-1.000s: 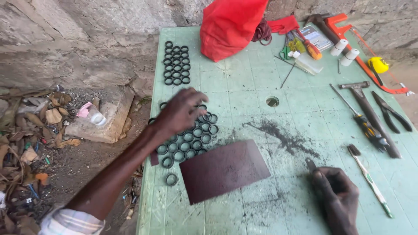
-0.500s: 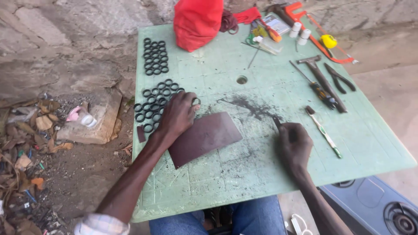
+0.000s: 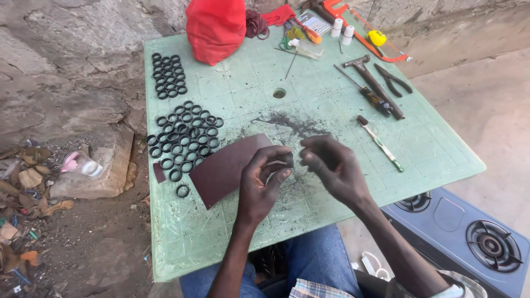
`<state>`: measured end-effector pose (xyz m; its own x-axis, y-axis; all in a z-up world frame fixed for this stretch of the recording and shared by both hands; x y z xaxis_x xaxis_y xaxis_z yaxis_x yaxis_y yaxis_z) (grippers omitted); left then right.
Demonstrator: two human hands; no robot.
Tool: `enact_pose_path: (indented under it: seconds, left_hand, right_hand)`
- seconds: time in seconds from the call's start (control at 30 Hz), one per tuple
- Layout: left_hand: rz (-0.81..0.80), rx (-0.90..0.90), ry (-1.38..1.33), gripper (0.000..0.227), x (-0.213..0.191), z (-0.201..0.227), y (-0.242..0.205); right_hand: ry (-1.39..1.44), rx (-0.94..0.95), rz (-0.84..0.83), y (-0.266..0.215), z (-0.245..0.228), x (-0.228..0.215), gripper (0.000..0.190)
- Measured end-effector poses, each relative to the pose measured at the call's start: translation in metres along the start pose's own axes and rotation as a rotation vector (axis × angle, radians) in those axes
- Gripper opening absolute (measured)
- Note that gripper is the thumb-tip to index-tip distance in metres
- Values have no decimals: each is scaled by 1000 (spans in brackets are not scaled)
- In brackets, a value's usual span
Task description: Sand small circular rings using a piece of sandpaper on a workbench.
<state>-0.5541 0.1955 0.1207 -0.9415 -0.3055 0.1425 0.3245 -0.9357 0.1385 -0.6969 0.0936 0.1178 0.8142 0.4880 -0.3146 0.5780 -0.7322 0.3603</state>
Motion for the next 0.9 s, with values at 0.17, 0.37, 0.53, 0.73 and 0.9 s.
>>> enact_pose_path:
  seconds: [0.17, 0.37, 0.53, 0.73, 0.9]
  left_hand:
    - [60, 159, 210, 34, 11, 25, -11]
    - [101, 204, 154, 30, 8, 31, -24]
    - [103, 115, 27, 29, 9, 14, -26]
    - [123, 67, -48, 34, 9, 12, -29]
    - [116, 64, -146, 31, 8, 9, -30]
  right_hand:
    - [292, -9, -114, -6, -12, 20, 46]
    - [500, -63, -129, -9, -21, 25, 42]
    - [400, -93, -83, -13, -25, 20, 38]
    - [451, -166, -91, -12, -34, 20, 38]
    - [385, -180, -60, -16, -36, 15, 30]
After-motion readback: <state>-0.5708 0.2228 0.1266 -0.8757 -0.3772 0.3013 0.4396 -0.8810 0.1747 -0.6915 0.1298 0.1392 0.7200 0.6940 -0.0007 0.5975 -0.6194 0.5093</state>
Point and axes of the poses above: each hand's wrist, its own y-axis towards the middle knuckle, its own x-axis out of the palm, z = x × y, the point moved 9 cm from there along y, towards the middle knuckle, and after that the axes turned 10 degrees about -x, right-handed, at the moved point
